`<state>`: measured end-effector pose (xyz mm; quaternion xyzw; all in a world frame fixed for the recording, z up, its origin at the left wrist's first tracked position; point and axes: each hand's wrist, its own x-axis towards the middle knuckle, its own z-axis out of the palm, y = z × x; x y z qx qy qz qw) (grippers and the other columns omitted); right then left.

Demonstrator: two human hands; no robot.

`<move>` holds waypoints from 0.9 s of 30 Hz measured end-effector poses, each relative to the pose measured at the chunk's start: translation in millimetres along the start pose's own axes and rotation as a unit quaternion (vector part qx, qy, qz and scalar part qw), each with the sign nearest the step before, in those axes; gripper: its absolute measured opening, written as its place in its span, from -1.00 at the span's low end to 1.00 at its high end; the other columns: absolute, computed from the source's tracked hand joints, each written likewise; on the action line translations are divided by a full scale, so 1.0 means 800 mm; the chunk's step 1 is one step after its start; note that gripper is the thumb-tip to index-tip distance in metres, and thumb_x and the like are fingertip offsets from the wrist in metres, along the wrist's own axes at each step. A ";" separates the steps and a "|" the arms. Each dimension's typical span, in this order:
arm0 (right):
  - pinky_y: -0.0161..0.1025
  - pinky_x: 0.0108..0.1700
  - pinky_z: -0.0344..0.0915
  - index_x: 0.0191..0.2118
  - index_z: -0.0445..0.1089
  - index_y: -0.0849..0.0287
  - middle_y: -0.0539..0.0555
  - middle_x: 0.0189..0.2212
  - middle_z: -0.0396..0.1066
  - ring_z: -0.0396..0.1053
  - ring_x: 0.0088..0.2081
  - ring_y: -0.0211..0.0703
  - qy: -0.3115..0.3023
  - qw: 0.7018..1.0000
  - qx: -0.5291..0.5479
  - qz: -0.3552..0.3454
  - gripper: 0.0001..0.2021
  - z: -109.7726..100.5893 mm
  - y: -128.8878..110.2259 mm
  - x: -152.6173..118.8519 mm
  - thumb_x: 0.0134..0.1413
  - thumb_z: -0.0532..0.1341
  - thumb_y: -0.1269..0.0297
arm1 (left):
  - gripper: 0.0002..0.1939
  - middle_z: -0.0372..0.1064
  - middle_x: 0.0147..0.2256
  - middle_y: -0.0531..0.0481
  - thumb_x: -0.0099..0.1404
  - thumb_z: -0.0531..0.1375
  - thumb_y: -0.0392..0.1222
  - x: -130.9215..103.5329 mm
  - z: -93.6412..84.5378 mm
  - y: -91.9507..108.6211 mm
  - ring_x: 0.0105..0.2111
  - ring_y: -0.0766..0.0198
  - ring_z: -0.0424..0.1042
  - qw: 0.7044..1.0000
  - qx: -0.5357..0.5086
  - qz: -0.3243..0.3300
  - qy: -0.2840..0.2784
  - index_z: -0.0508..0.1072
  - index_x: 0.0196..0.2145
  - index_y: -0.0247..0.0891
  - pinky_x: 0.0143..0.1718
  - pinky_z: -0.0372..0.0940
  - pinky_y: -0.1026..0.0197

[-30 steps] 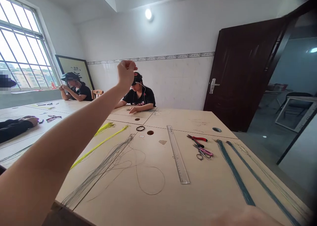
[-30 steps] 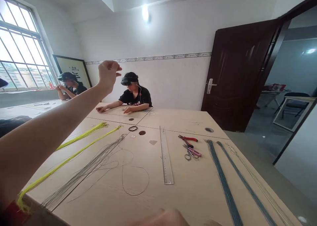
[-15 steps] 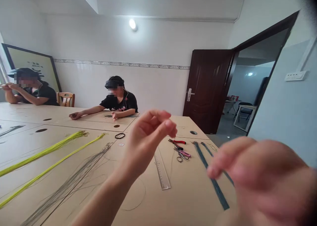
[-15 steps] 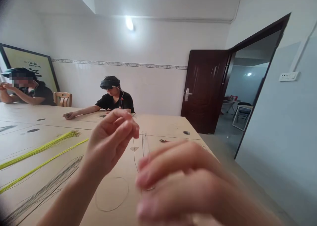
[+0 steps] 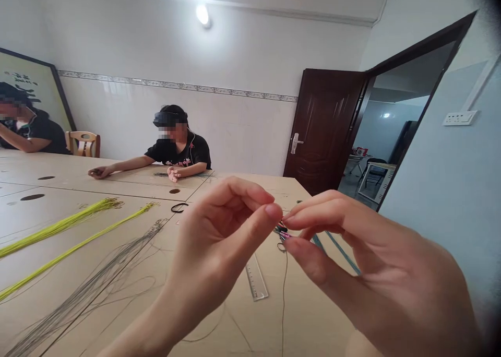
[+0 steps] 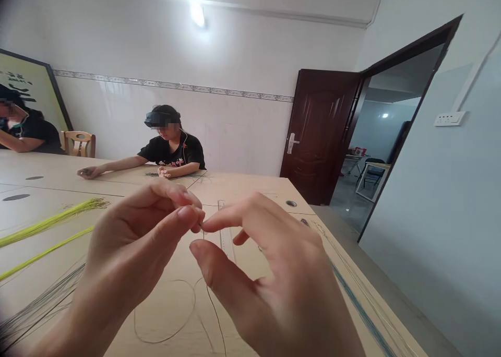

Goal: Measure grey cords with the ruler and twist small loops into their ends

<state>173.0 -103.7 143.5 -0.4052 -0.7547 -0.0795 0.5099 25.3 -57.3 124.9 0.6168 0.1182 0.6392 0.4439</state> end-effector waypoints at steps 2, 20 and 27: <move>-0.52 -0.36 0.30 -0.37 0.39 -0.04 -0.25 -0.41 0.42 0.37 -0.39 -0.46 0.000 1.000 0.004 0.004 -0.97 0.002 -0.002 -0.001 0.06 0.23 0.26 | -0.95 0.36 -0.43 0.15 0.22 0.25 -0.28 0.001 0.001 0.001 -0.44 0.50 0.34 1.000 -0.003 -0.008 -0.004 0.43 -0.38 -0.19 -0.41 0.30 0.54; -0.51 -0.43 0.22 -0.45 0.39 -0.05 -0.23 -0.56 0.35 0.28 -0.49 -0.42 0.027 0.999 0.011 0.034 -0.92 0.003 -0.001 0.004 0.05 0.24 0.22 | -0.93 0.34 -0.40 0.13 0.31 0.17 -0.20 -0.007 0.003 0.002 -0.37 0.49 0.32 0.998 0.001 0.009 -0.057 0.42 -0.34 -0.19 -0.32 0.28 0.51; -0.48 -0.43 0.23 -0.43 0.40 -0.02 -0.17 -0.52 0.37 0.32 -0.45 -0.37 0.011 0.997 0.045 0.054 -0.94 0.003 0.001 0.002 0.04 0.25 0.24 | -0.82 0.28 -0.52 0.15 0.30 0.15 -0.23 -0.004 0.002 0.007 -0.50 0.52 0.24 0.997 0.052 -0.021 -0.056 0.37 -0.47 -0.26 -0.49 0.17 0.54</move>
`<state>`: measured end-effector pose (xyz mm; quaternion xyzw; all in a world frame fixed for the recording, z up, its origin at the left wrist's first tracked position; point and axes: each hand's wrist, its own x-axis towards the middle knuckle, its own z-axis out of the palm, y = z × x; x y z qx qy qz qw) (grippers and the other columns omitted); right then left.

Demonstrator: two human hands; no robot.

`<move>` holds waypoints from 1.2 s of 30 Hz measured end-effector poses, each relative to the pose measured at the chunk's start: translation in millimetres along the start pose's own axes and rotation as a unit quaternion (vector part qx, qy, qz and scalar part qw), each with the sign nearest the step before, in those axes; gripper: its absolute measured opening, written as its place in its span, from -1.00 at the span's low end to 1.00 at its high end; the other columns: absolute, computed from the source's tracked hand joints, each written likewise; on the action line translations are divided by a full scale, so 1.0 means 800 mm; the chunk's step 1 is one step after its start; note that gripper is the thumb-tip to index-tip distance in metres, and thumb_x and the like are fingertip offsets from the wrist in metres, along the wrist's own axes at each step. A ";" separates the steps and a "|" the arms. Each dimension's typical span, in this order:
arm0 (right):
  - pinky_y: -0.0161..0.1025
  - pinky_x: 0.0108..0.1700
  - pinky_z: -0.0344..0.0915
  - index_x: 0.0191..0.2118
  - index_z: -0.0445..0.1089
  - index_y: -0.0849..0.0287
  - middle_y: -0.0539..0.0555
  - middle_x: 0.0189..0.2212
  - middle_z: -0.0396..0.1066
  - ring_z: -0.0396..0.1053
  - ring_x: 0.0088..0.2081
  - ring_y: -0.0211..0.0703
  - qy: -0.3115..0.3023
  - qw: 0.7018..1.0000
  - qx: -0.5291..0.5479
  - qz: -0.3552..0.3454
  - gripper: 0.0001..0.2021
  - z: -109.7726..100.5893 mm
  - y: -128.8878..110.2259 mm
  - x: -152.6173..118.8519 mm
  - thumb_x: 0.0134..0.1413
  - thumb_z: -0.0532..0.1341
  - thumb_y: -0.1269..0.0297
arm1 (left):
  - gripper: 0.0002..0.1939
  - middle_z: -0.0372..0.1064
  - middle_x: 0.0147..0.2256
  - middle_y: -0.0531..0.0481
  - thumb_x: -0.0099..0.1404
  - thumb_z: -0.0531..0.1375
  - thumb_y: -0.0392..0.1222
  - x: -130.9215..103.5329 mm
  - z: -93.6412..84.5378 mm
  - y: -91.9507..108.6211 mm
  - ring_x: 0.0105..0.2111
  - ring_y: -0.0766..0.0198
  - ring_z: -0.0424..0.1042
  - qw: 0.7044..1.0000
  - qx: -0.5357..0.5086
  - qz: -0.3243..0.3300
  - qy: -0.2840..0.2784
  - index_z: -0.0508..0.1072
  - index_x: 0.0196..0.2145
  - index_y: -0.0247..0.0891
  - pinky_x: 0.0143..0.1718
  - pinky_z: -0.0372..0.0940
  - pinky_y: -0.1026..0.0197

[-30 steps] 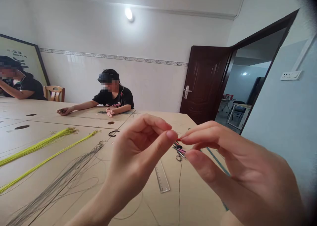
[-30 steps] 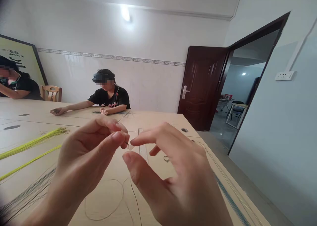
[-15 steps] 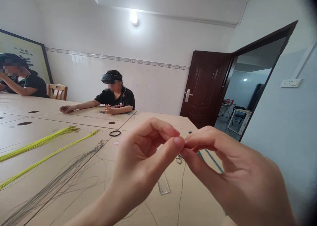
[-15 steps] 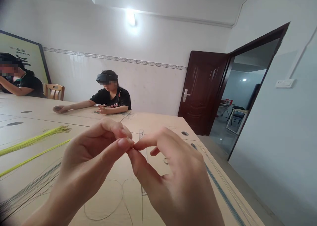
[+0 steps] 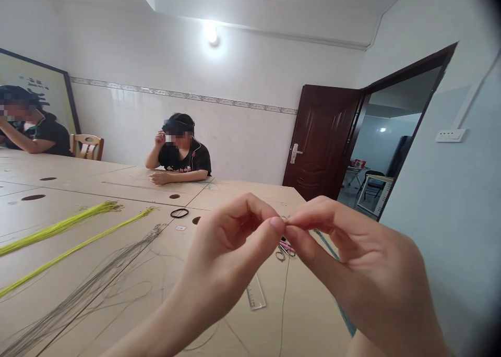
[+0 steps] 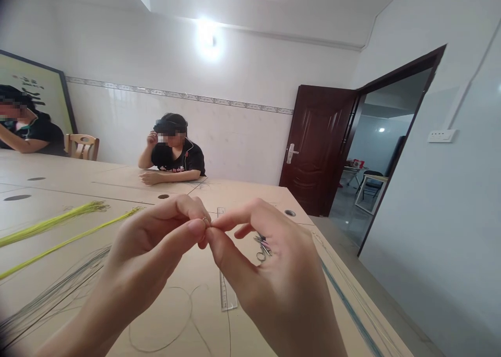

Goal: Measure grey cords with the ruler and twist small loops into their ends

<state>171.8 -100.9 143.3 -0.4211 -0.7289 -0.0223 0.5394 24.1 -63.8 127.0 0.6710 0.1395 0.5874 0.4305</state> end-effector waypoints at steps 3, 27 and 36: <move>-0.47 -0.40 0.26 -0.38 0.42 -0.04 -0.16 -0.49 0.39 0.34 -0.42 -0.37 -0.019 1.000 0.010 0.003 -0.98 -0.002 0.000 0.000 0.03 0.25 0.26 | -0.82 0.27 -0.54 0.14 0.29 0.14 -0.27 0.000 -0.001 0.003 -0.51 0.50 0.23 0.999 0.046 0.003 0.006 0.36 -0.48 -0.26 -0.50 0.17 0.50; -0.22 -0.25 0.21 -0.31 0.31 0.17 0.00 -0.40 0.39 0.30 -0.33 -0.21 0.007 0.954 -0.188 -0.235 -0.92 0.008 0.013 0.000 0.07 0.19 0.48 | -0.86 0.26 -0.47 0.14 0.24 0.12 -0.38 -0.007 -0.004 -0.001 -0.42 0.41 0.25 0.926 0.349 0.130 0.068 0.29 -0.44 -0.19 -0.52 0.14 0.42; -0.32 -0.32 0.18 -0.39 0.29 0.13 -0.08 -0.45 0.33 0.29 -0.40 -0.33 0.058 0.975 -0.152 -0.152 -0.92 0.014 0.012 0.003 0.15 0.14 0.37 | -0.88 0.32 -0.42 0.13 0.34 0.05 -0.25 -0.009 -0.002 -0.001 -0.44 0.41 0.26 0.943 0.324 0.079 0.020 0.36 -0.33 -0.13 -0.58 0.13 0.45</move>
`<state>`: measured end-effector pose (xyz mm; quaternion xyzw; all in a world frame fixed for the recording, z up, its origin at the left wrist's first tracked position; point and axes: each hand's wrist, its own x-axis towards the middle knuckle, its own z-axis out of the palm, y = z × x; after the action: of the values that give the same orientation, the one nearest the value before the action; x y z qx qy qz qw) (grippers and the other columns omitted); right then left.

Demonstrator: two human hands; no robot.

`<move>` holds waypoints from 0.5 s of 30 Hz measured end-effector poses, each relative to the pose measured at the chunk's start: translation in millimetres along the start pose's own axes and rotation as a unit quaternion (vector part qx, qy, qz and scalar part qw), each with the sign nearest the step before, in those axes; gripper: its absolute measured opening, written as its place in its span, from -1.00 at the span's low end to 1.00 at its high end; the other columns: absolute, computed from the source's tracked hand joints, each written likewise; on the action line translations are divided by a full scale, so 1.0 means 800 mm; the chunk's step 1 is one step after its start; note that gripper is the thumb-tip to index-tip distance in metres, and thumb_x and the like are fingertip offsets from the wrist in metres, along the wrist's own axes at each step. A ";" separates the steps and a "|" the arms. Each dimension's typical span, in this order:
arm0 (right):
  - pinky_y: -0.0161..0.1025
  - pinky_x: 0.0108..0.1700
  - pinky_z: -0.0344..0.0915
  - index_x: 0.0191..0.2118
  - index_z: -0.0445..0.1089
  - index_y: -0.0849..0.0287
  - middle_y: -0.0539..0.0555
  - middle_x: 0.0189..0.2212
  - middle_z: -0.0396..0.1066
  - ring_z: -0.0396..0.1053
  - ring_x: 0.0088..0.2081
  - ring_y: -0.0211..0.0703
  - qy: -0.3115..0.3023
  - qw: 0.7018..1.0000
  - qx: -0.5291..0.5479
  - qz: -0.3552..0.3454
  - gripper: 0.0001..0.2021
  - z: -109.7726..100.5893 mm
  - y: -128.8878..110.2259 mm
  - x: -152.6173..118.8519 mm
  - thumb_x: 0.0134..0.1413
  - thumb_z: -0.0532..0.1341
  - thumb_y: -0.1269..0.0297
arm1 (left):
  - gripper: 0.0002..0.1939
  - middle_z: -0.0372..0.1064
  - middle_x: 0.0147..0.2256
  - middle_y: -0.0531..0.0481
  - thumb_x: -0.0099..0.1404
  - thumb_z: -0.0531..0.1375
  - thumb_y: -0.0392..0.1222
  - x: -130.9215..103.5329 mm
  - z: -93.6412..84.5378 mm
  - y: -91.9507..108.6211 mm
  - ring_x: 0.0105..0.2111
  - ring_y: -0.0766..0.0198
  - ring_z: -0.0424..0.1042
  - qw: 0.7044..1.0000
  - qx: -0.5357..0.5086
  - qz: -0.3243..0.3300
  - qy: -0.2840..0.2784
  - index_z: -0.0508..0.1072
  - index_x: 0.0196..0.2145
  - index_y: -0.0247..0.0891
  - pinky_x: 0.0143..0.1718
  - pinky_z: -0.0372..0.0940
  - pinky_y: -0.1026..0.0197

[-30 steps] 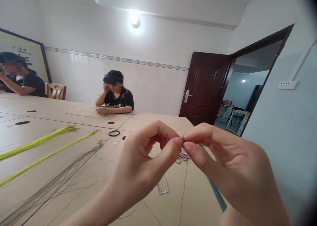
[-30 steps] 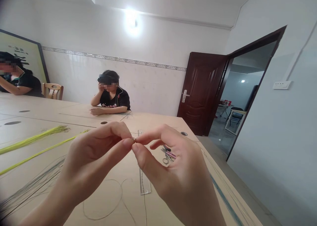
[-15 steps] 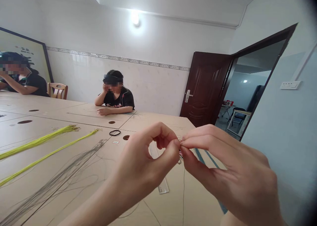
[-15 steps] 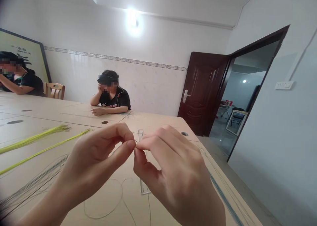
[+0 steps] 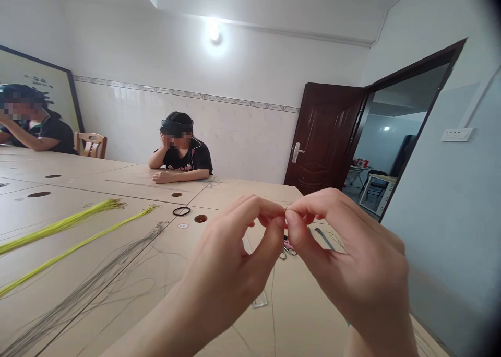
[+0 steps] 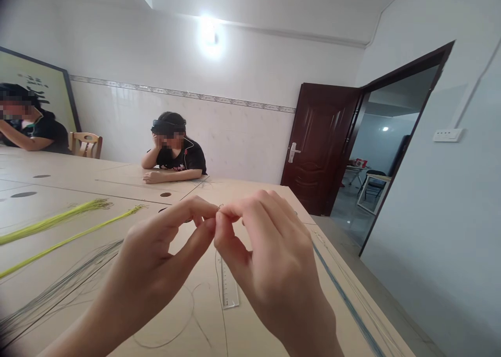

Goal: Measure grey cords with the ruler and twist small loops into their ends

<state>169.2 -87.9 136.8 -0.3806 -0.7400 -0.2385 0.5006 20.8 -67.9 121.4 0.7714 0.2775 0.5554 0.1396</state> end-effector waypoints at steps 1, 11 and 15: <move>-0.32 -0.31 0.18 -0.39 0.29 0.13 -0.08 -0.45 0.32 0.29 -0.39 -0.32 -0.003 1.000 0.000 0.008 -0.91 0.000 0.000 0.000 0.15 0.13 0.36 | -0.88 0.30 -0.44 0.13 0.32 0.07 -0.26 0.001 0.000 0.000 -0.46 0.41 0.24 1.000 0.008 0.004 0.010 0.37 -0.36 -0.13 -0.60 0.10 0.45; -0.31 -0.31 0.17 -0.34 0.28 0.13 -0.05 -0.43 0.30 0.26 -0.38 -0.29 -0.038 0.999 0.016 -0.003 -0.94 -0.002 -0.001 -0.002 0.17 0.12 0.39 | -0.87 0.26 -0.49 0.12 0.26 0.10 -0.33 0.005 0.000 -0.001 -0.48 0.39 0.23 0.999 0.018 0.016 0.034 0.32 -0.45 -0.19 -0.60 0.12 0.44; -0.30 -0.29 0.17 -0.32 0.26 0.15 -0.04 -0.42 0.28 0.25 -0.35 -0.29 -0.049 0.998 0.012 -0.023 -0.95 -0.002 0.000 -0.001 0.17 0.10 0.40 | -0.88 0.26 -0.47 0.12 0.25 0.10 -0.34 0.004 -0.002 0.000 -0.46 0.40 0.23 0.999 0.019 0.027 0.028 0.32 -0.43 -0.17 -0.59 0.13 0.44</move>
<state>169.9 -89.4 136.8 -0.3691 -0.7750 -0.2223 0.4623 20.2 -66.3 124.5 0.7652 0.2705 0.5753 0.1019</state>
